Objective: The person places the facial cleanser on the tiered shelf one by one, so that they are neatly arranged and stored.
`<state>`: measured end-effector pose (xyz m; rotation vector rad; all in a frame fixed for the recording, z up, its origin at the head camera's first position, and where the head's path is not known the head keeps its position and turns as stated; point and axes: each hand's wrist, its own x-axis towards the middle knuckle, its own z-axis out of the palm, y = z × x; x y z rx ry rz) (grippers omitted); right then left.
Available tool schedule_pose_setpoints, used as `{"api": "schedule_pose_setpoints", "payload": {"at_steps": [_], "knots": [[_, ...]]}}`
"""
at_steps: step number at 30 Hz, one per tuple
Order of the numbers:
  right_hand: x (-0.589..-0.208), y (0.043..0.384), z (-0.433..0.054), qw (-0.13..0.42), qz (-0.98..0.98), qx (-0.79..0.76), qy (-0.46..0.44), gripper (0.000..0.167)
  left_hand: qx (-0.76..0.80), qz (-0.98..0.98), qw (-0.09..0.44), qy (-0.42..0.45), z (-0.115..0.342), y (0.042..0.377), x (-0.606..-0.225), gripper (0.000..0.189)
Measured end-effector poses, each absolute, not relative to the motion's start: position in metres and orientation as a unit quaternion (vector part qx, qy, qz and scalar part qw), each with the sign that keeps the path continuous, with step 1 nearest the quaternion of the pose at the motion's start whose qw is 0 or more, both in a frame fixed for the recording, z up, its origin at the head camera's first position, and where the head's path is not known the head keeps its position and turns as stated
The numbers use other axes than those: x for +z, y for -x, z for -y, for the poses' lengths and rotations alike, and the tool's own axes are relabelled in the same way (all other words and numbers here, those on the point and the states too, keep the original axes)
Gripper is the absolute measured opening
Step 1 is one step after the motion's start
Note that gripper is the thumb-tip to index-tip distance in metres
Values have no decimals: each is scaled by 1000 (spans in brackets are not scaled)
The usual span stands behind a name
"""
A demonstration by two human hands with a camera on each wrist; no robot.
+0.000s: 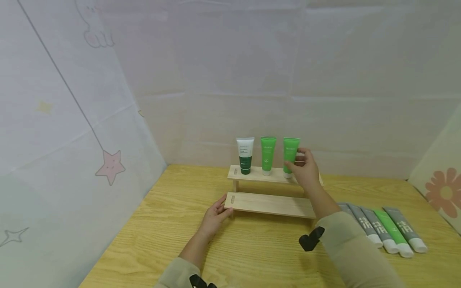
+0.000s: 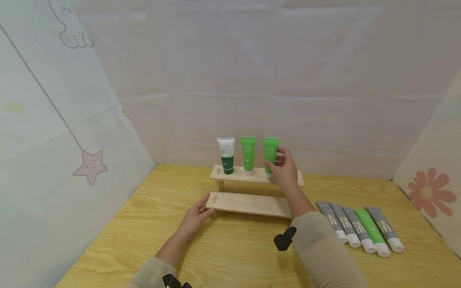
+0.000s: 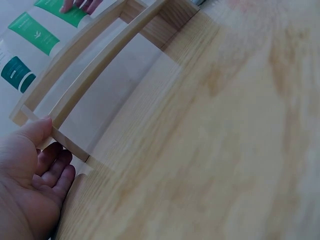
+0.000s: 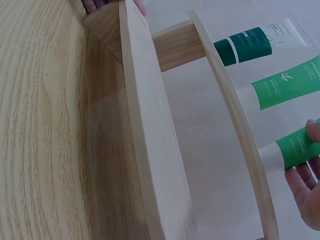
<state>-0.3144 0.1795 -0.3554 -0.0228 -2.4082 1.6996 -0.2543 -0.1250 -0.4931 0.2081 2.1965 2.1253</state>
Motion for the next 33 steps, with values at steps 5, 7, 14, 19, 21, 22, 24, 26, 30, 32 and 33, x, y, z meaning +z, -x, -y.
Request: {"api": "schedule_pose_setpoints", "payload": {"at_steps": [5, 7, 14, 19, 21, 22, 24, 26, 30, 32, 33], "knots": [[-358, 313, -180, 95, 816, 570, 3, 64, 689, -720, 42, -65, 125, 255, -493, 65], [-359, 313, -181, 93, 815, 572, 2, 64, 689, -721, 39, -64, 125, 255, -492, 65], [-364, 314, -185, 90, 813, 576, -3, 69, 689, -721, 32, -65, 124, 254, -490, 66], [-367, 311, -191, 99, 818, 566, 4, 73, 689, -721, 39, -66, 124, 254, -491, 67], [-366, 309, -194, 106, 819, 563, 7, 72, 689, -720, 40, -66, 124, 254, -491, 67], [-366, 307, -195, 108, 819, 563, 7, 72, 687, -722, 39, -70, 124, 254, -491, 67], [-364, 305, -198, 111, 820, 562, 6, 71, 683, -726, 36, -73, 125, 254, -491, 67], [-363, 304, -202, 113, 821, 560, 3, 70, 681, -728, 35, -72, 124, 253, -491, 68], [-362, 302, -211, 121, 827, 549, -7, 68, 684, -726, 35, -71, 124, 254, -491, 67], [-362, 301, -216, 123, 831, 542, -9, 68, 687, -723, 34, -71, 124, 254, -491, 67], [-363, 300, -219, 124, 834, 538, -9, 69, 689, -721, 36, -69, 124, 254, -491, 67]]}}
